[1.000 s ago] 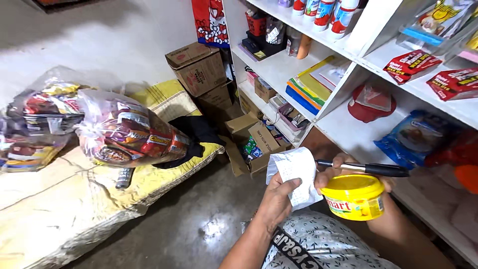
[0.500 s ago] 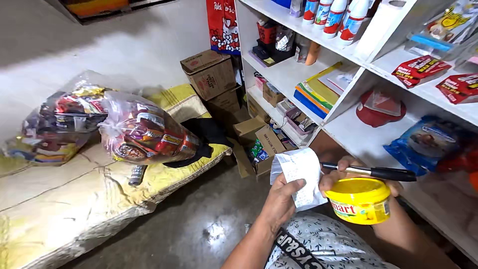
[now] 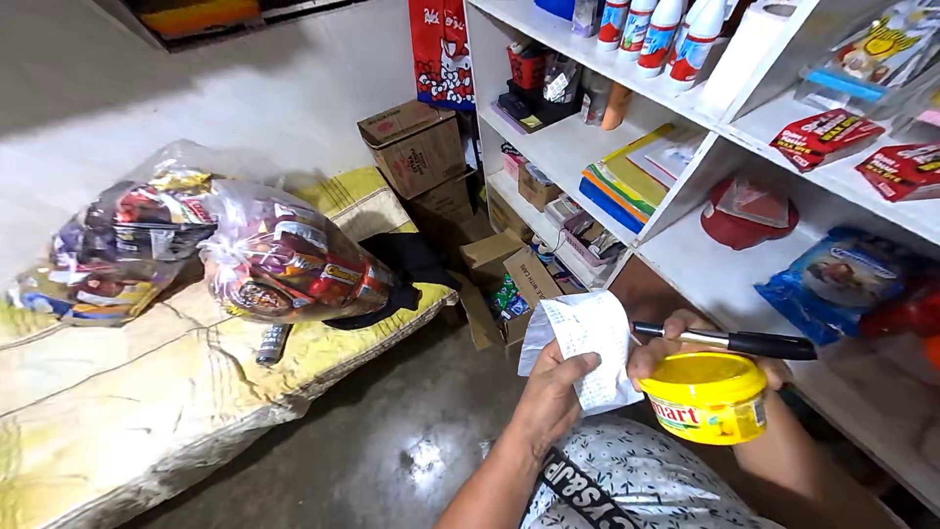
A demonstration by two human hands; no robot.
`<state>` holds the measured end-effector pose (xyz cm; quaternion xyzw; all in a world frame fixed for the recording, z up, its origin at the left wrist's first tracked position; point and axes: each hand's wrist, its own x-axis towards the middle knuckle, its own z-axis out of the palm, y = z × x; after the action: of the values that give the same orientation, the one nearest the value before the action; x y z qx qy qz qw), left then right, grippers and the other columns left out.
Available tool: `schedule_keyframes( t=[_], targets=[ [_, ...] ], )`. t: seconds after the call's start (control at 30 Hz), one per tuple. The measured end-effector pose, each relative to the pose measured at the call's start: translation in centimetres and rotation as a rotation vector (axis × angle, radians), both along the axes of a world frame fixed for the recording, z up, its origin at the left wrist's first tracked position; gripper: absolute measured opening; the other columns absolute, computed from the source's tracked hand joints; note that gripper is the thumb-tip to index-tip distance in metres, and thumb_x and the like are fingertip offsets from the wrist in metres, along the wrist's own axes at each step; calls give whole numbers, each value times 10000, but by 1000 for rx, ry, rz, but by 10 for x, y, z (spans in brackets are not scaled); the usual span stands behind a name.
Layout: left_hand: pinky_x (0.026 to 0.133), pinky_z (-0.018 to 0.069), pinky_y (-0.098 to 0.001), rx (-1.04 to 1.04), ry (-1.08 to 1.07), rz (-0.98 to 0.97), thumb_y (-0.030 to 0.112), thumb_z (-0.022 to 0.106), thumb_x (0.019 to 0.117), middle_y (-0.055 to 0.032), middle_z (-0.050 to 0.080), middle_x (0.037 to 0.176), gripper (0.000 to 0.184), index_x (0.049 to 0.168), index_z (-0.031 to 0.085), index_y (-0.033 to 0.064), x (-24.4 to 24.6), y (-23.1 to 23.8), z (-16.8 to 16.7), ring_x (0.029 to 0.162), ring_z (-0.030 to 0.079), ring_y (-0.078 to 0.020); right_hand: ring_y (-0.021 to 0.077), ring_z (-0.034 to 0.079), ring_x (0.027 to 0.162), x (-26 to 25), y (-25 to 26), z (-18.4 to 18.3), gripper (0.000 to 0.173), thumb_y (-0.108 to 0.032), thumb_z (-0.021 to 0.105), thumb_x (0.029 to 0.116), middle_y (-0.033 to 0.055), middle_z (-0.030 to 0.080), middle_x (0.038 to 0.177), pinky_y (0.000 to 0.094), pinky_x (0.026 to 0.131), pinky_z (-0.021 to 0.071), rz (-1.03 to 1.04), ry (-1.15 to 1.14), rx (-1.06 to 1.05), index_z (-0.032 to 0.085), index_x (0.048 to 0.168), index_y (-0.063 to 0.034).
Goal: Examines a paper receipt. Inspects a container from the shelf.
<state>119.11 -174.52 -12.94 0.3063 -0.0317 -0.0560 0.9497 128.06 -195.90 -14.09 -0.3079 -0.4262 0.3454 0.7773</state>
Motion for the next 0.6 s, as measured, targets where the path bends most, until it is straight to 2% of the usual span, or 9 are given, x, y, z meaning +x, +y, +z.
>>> schedule_keyframes(
  t=[0.2,0.33,0.5,0.6],
  targets=[
    [818,616,-327,14,2,4,-70,507,902,-54,765,950,258,1070,654,58,-2,1,0,864,745,-134,309,690,1131,-4,0,0,623,-497,732,841,143,706,1243,428,981,560,-6,22,4,582,1371,-206],
    [803,619,-316,35,7,9,-97,492,882,-44,766,937,280,1056,647,58,-4,1,1,851,744,-122,306,687,1131,-3,1,-2,649,-501,723,849,144,698,1260,428,972,562,-2,-3,15,573,1403,-199],
    [813,616,-319,44,0,7,-110,484,873,-46,762,945,296,1064,639,55,-4,0,0,863,741,-123,282,709,1086,-7,2,3,618,-536,714,843,126,721,1213,405,934,580,-57,-3,-23,605,1356,-210],
    [822,615,-328,32,-12,-4,-103,494,871,-51,762,955,291,1071,639,50,-3,0,-3,872,741,-128,297,698,1109,-4,0,0,622,-525,705,852,136,711,1235,419,953,571,-28,-11,-15,591,1370,-201]
  ],
)
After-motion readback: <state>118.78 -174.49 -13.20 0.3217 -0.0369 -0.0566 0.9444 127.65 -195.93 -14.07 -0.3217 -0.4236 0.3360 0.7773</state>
